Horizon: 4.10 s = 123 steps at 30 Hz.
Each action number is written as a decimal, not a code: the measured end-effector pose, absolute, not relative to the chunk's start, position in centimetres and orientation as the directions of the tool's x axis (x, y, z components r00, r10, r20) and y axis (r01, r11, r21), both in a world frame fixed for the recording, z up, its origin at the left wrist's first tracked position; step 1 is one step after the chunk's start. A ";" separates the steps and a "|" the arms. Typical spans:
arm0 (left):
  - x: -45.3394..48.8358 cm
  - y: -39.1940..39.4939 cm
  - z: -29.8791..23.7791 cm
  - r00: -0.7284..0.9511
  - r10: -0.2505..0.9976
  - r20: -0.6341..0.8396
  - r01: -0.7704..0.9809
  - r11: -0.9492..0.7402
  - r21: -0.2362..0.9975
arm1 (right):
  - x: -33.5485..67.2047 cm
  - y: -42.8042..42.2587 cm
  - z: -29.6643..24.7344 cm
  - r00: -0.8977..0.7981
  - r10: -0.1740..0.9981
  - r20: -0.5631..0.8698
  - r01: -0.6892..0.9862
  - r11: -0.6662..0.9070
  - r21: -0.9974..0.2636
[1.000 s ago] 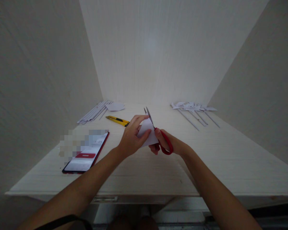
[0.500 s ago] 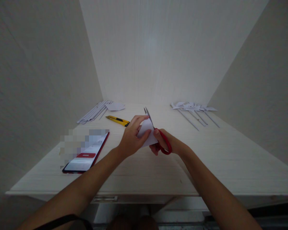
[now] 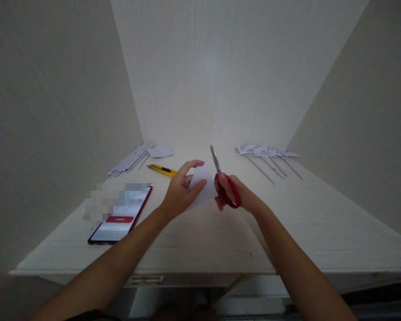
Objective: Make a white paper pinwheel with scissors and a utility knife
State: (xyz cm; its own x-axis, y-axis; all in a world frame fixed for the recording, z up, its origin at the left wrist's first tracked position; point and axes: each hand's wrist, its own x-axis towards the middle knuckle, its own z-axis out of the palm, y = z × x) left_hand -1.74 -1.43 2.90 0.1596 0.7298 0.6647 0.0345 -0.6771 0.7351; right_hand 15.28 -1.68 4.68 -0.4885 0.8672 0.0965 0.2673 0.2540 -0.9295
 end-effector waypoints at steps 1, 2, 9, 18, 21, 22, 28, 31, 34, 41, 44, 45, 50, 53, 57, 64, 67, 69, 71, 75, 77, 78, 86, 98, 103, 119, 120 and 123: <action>-1.9 -1.3 3.0 0.150 0.777 0.612 -0.045 -0.612 0.789 | 15.8 -1.3 4.8 -0.409 0.907 0.104 0.290 0.237 -0.927; -2.0 -1.2 3.1 0.142 0.813 0.565 -0.116 -0.553 0.825 | 16.4 -0.8 4.8 -0.317 0.943 0.106 0.340 0.217 -0.915; -2.2 -0.4 3.7 0.121 0.853 0.507 -0.499 -0.390 0.774 | 19.2 1.4 3.2 0.098 0.981 0.165 0.956 -0.047 -0.291; -3.2 -0.6 4.9 0.315 0.902 0.297 -0.812 0.094 0.576 | 18.6 1.5 1.6 0.064 0.996 0.068 0.993 -0.056 -0.105; -3.2 -0.5 4.9 0.349 0.894 0.280 -0.831 0.157 0.534 | 18.7 1.5 1.6 0.080 0.995 0.060 0.995 -0.075 -0.070; -3.2 -0.5 4.9 0.354 0.893 0.277 -0.831 0.164 0.531 | 18.8 1.5 1.6 0.086 0.995 0.057 0.995 -0.083 -0.053; -3.9 0.0 5.5 0.339 0.900 0.275 -0.792 0.115 0.600 | 19.2 1.4 1.5 0.094 0.995 0.022 0.994 -0.095 0.051; -4.9 0.3 6.9 0.164 0.930 0.329 -0.796 -0.072 0.601 | 19.0 1.4 1.3 0.080 0.997 0.011 0.994 -0.080 0.078; -5.7 0.2 8.3 -0.014 0.915 0.402 -0.749 -0.276 0.602 | 18.9 1.5 1.6 0.068 0.998 -0.007 0.994 -0.067 0.090; -6.1 -0.1 8.9 -0.022 0.913 0.407 -0.638 -0.327 0.698 | 20.3 1.6 4.2 0.126 0.992 0.019 0.992 -0.126 -0.034; -6.4 -0.2 8.3 0.010 0.927 0.376 -0.648 -0.280 0.709 | 18.2 1.6 4.2 0.068 0.977 0.202 0.993 -0.045 -0.113; -6.5 -0.2 8.1 0.019 0.930 0.367 -0.650 -0.267 0.711 | 16.9 1.8 4.0 -0.039 0.963 0.268 0.985 0.082 -0.153; -6.8 -1.1 7.3 0.031 0.929 0.369 -0.663 -0.257 0.703 | 10.5 4.3 1.1 -0.465 0.849 0.250 0.828 0.517 -0.216; -7.1 -2.1 7.3 0.053 0.923 0.382 -0.644 -0.261 0.719 | 8.7 4.7 -0.4 -0.536 0.834 0.130 0.803 0.551 -0.226; -7.8 -3.5 7.7 0.058 0.932 0.359 -0.612 -0.251 0.750 | 10.4 0.2 0.0 -0.543 0.827 0.149 0.795 0.563 -0.227; -6.6 -3.4 7.4 0.125 0.924 0.361 -0.647 -0.200 0.736 | 19.5 -12.2 7.4 -0.445 0.855 -0.267 0.892 0.394 -0.221; -5.1 -2.7 7.1 0.165 0.934 0.317 -0.666 -0.132 0.734 | 19.9 -13.0 8.8 -0.424 0.894 -0.144 0.901 0.401 -0.166; -4.1 -2.3 6.8 0.190 0.943 0.274 -0.664 -0.082 0.743 | 19.1 -12.3 8.0 -0.454 0.888 0.073 0.866 0.459 -0.201; -3.5 -1.9 6.5 0.229 0.943 0.240 -0.652 -0.034 0.757 | 18.3 -11.1 6.5 -0.596 0.802 0.031 0.765 0.579 -0.282; -2.5 -0.8 5.4 0.328 0.916 0.229 -0.606 0.018 0.796 | 17.6 -8.1 4.4 -0.501 0.856 0.132 0.711 0.493 -0.502; -1.9 0.0 4.9 0.341 0.913 0.223 -0.594 0.026 0.804 | 17.0 -6.1 4.2 -0.365 0.910 0.197 0.619 0.395 -0.679; -1.5 0.4 4.8 0.339 0.916 0.214 -0.593 0.031 0.805 | 16.6 -5.0 4.2 -0.335 0.924 0.183 0.545 0.348 -0.763; -0.3 2.9 4.1 0.309 0.927 0.214 -0.700 0.069 0.711 | 12.4 2.1 4.0 -0.245 0.948 0.204 0.211 0.257 -0.943; 0.0 5.1 -0.2 0.198 0.932 0.303 -0.202 -0.263 0.943 | 14.7 3.8 2.2 -0.178 0.945 0.273 0.317 0.318 -0.894; -0.3 4.3 0.2 0.360 0.893 0.268 -0.145 -0.230 0.962 | 15.6 3.6 1.9 -0.253 0.926 0.280 0.289 0.349 -0.892; -1.8 3.5 1.2 0.513 0.817 0.264 -0.433 -0.020 0.901 | 16.3 2.8 2.3 -0.359 0.911 0.205 -0.202 0.138 -0.970; -1.8 3.5 1.3 0.518 0.816 0.257 -0.441 -0.004 0.898 | 16.3 2.7 2.4 -0.354 0.911 0.213 -0.211 0.144 -0.967; -1.6 3.5 1.4 0.480 0.842 0.246 -0.427 -0.020 0.904 | 16.1 2.4 2.7 -0.341 0.910 0.235 -0.243 0.156 -0.957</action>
State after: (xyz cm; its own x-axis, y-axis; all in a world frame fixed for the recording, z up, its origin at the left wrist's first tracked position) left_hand -1.65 3.48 1.40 0.4804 0.8417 0.2463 -0.4274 -0.0205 0.9038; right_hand 16.08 2.44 2.68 -0.3415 0.9101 0.2348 -0.2427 0.1559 -0.9575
